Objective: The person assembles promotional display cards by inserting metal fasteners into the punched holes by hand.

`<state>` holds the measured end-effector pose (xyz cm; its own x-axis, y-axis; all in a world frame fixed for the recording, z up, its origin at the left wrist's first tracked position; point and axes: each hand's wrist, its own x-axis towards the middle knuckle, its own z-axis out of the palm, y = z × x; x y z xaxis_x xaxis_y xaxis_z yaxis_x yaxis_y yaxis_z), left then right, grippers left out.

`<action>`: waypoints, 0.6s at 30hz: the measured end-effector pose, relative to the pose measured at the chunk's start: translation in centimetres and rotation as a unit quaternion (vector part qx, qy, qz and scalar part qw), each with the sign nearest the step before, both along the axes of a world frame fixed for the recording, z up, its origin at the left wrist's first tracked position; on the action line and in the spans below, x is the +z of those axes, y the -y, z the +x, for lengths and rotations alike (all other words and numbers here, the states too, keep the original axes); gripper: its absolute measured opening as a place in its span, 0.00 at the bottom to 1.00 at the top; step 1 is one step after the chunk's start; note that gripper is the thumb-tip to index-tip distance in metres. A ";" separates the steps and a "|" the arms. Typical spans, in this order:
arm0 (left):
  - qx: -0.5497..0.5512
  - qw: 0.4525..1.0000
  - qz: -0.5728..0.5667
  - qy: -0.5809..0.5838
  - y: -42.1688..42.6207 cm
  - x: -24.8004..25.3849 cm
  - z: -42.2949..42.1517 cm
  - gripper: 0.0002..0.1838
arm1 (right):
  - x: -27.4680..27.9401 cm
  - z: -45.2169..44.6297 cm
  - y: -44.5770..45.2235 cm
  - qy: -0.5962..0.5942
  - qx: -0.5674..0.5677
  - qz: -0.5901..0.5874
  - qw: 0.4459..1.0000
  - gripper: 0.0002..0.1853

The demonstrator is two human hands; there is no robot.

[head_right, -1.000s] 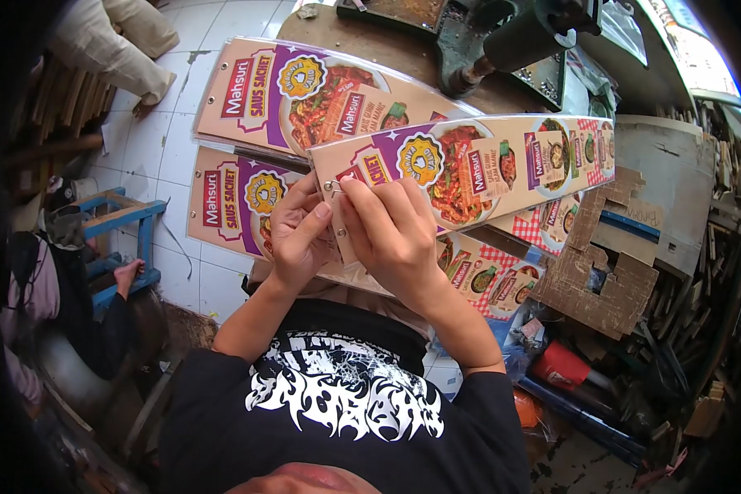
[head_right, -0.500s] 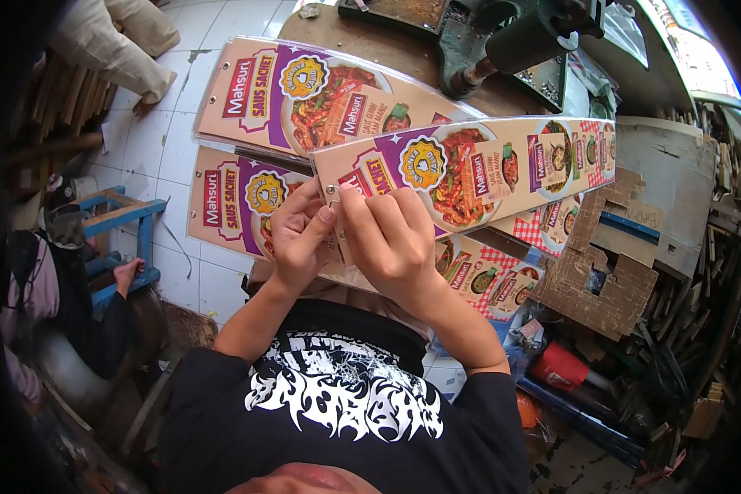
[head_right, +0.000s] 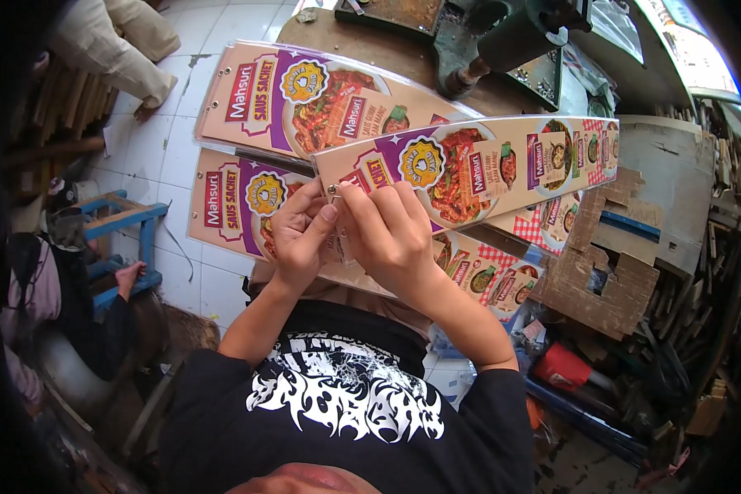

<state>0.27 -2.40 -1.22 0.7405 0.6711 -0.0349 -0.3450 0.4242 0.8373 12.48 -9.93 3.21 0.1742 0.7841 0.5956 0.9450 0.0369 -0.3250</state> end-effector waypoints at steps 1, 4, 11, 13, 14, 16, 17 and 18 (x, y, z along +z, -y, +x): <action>0.001 1.000 -0.014 0.007 -0.1 0.3 0.1 0.23 | 0.0 0.1 -0.1 -0.042 -0.008 0.025 0.999 0.14; -0.018 0.999 -0.029 0.012 -0.2 -0.3 -0.3 0.19 | -0.2 -0.5 0.2 -0.144 -0.054 0.049 0.987 0.14; -0.010 0.999 -0.036 0.025 -0.1 -1.0 -0.3 0.16 | 0.1 -0.4 0.2 -0.139 -0.062 0.068 0.986 0.14; -0.001 0.999 -0.023 0.029 -0.1 -1.1 -0.3 0.16 | 0.1 -0.5 0.1 -0.108 -0.061 0.068 0.990 0.13; 0.000 0.999 -0.023 0.028 0.1 -1.0 -0.2 0.16 | 0.1 -0.5 0.0 -0.114 -0.059 0.057 0.990 0.13; 0.029 0.998 -0.045 0.024 0.3 -0.4 0.2 0.20 | 0.0 -0.5 0.0 -0.118 -0.058 0.045 0.990 0.13; 0.028 0.998 -0.045 0.024 0.2 -0.2 0.2 0.20 | 0.0 -0.5 -0.1 -0.108 -0.055 0.041 0.992 0.13; 0.021 0.999 -0.037 0.026 0.1 0.0 0.2 0.24 | 0.0 -0.5 -0.1 -0.098 -0.052 0.037 0.993 0.12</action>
<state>0.52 -2.54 -1.27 0.7140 0.6985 -0.0480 -0.4060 0.4689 0.7844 12.00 -9.84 3.24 0.3712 0.7105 0.5978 0.8636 -0.0276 -0.5034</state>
